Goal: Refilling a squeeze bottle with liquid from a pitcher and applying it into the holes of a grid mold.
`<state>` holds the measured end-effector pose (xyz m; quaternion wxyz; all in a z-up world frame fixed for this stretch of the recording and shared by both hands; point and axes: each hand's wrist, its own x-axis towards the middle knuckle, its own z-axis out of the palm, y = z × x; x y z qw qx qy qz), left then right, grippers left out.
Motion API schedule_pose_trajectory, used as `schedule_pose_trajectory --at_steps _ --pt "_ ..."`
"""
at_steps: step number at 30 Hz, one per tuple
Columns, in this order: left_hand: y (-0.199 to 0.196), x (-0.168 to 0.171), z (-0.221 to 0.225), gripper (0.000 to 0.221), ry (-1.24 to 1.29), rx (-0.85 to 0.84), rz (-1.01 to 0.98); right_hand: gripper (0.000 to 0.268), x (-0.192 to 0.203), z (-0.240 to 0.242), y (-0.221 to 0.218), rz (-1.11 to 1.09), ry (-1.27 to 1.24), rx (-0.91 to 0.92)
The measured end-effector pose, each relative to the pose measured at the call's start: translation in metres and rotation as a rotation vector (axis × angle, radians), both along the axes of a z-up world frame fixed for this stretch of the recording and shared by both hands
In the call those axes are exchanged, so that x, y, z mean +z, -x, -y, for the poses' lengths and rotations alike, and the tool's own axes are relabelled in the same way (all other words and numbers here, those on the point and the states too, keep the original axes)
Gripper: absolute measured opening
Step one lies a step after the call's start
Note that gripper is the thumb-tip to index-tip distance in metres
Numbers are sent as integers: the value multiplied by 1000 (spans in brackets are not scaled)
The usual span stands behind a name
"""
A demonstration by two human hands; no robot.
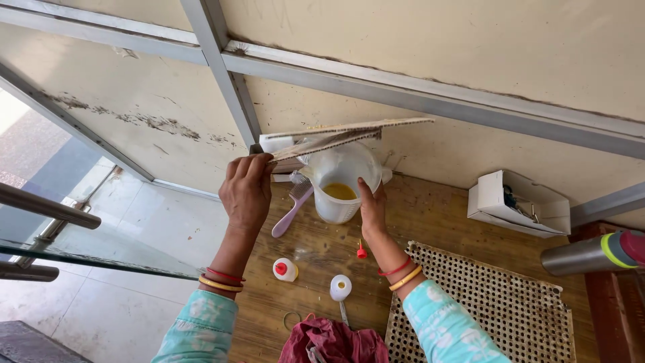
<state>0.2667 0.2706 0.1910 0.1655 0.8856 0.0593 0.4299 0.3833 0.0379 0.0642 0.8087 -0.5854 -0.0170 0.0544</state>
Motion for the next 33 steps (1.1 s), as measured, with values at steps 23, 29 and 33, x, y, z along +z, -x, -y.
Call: schedule_pose_trajectory --at_steps 23,29,33 --pt "-133 -8 11 82 -193 49 -170 71 121 152 53 415 325 243" --pt "-90 -2 28 94 -115 81 -295 71 159 155 57 614 414 268" --pt "-25 -5 50 83 20 -83 -137 70 163 154 53 627 478 254"
